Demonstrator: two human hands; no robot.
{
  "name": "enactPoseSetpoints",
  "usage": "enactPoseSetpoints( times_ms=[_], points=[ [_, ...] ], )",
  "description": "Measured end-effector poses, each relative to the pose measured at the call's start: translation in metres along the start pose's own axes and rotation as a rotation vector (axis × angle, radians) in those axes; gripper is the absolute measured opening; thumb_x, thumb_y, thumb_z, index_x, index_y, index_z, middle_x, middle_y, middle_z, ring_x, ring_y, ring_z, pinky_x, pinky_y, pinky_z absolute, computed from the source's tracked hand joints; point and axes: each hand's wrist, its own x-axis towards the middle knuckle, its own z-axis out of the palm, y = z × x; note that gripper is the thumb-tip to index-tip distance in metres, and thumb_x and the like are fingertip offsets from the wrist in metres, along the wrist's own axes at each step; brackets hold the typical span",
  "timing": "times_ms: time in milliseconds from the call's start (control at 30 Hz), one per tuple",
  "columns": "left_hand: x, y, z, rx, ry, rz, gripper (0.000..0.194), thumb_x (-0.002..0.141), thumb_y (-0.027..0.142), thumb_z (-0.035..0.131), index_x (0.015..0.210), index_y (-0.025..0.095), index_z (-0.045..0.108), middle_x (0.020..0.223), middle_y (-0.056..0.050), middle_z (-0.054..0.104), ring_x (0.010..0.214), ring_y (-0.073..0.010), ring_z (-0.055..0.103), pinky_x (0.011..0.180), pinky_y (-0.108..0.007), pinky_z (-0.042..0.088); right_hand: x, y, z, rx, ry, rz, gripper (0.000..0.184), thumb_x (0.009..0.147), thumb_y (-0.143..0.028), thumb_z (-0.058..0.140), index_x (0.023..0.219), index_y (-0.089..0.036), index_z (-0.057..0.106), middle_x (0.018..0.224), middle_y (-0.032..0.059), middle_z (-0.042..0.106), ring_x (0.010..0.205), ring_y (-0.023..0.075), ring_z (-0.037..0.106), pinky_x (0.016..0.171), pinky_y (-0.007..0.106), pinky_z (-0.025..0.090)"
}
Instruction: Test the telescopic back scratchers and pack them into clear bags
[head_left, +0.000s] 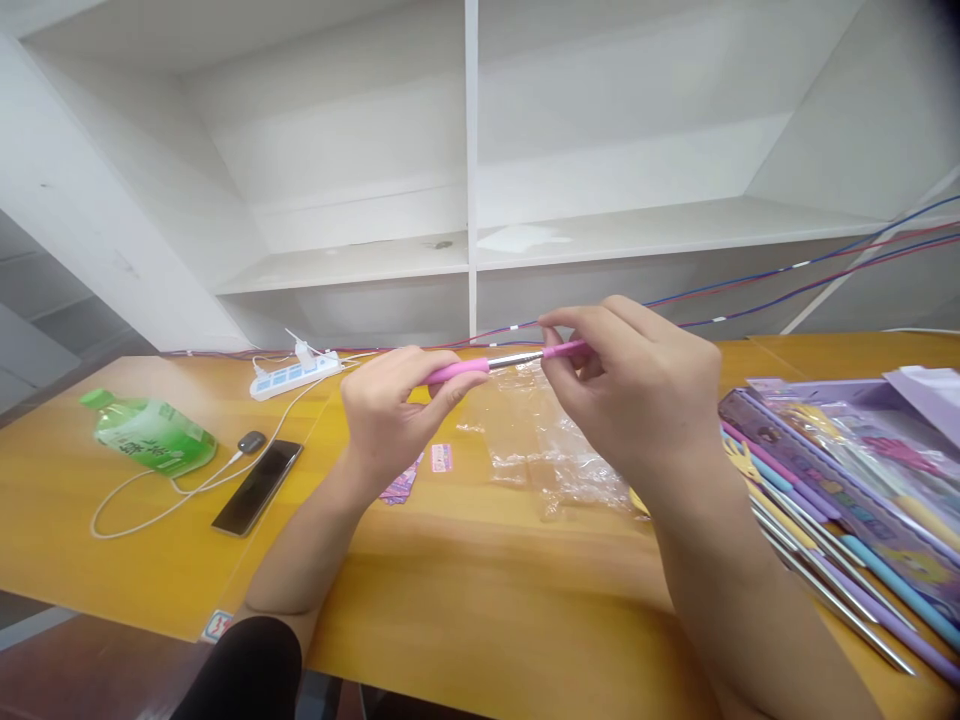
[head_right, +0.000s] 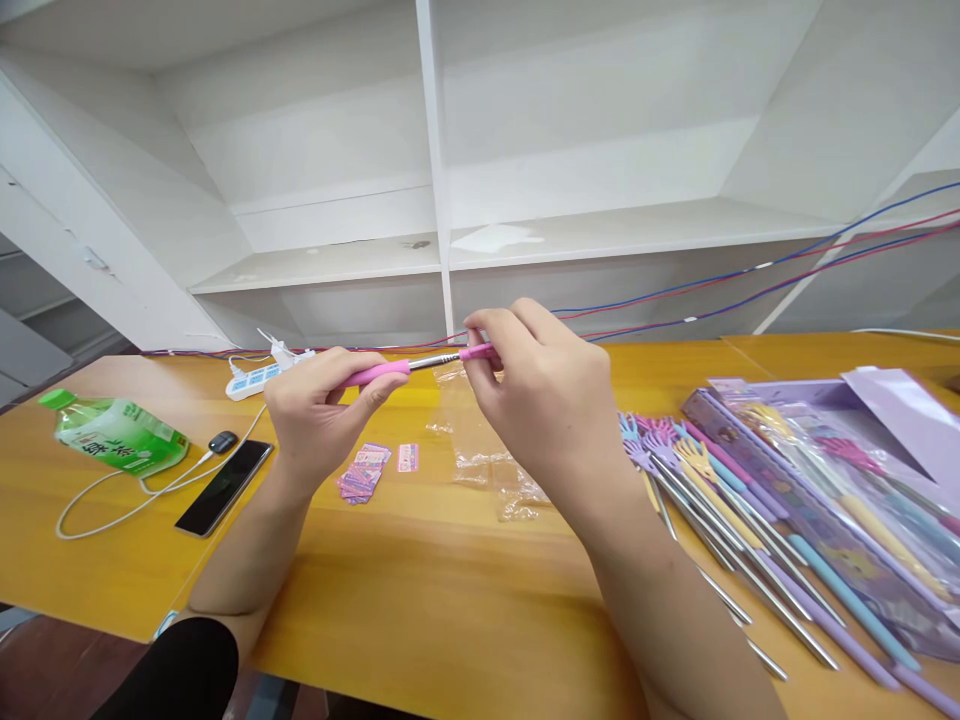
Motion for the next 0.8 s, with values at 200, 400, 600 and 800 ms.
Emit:
enactPoseSetpoints(
  times_ms=[200, 400, 600, 800],
  points=[
    [0.001, -0.006, -0.001, -0.010, -0.011, -0.001, 0.015, 0.098, 0.040, 0.079, 0.093, 0.026, 0.081, 0.069, 0.004, 0.074, 0.059, -0.0099, 0.059, 0.059, -0.029, 0.044, 0.003, 0.002, -0.006, -0.017, -0.066, -0.069, 0.016, 0.102, -0.021, 0.060, 0.109, -0.019, 0.074, 0.089, 0.0035, 0.068, 0.070, 0.0121, 0.063, 0.060, 0.029, 0.039],
    [0.005, -0.022, -0.011, 0.208, -0.225, -0.038, 0.021, 0.102, 0.043, 0.073, 0.095, 0.023, 0.077, 0.079, 0.002, 0.075, 0.067, -0.0131, 0.058, 0.072, -0.034, 0.041, 0.002, 0.011, -0.007, 0.020, -0.347, -0.168, 0.024, 0.112, -0.032, 0.051, 0.125, -0.021, 0.067, 0.104, 0.0054, 0.067, 0.072, 0.0119, 0.056, 0.063, 0.029, 0.037],
    [0.003, -0.027, -0.005, 0.273, -0.311, 0.126, 0.022, 0.111, 0.037, 0.058, 0.108, 0.022, 0.073, 0.086, -0.002, 0.071, 0.076, -0.0160, 0.060, 0.071, -0.032, 0.042, -0.001, 0.010, 0.011, 0.062, -0.313, -0.256, 0.020, 0.112, -0.024, 0.047, 0.120, -0.021, 0.065, 0.096, 0.0046, 0.064, 0.079, 0.0144, 0.052, 0.067, 0.029, 0.035],
    [0.000, -0.029, 0.001, 0.276, -0.247, 0.223, 0.017, 0.110, 0.029, 0.060, 0.104, 0.019, 0.072, 0.091, -0.005, 0.075, 0.080, -0.0167, 0.064, 0.070, -0.032, 0.044, 0.001, 0.010, 0.015, 0.044, -0.295, -0.308, 0.019, 0.112, -0.026, 0.049, 0.114, -0.019, 0.067, 0.101, 0.0061, 0.069, 0.092, 0.0168, 0.059, 0.072, 0.030, 0.038]
  ],
)
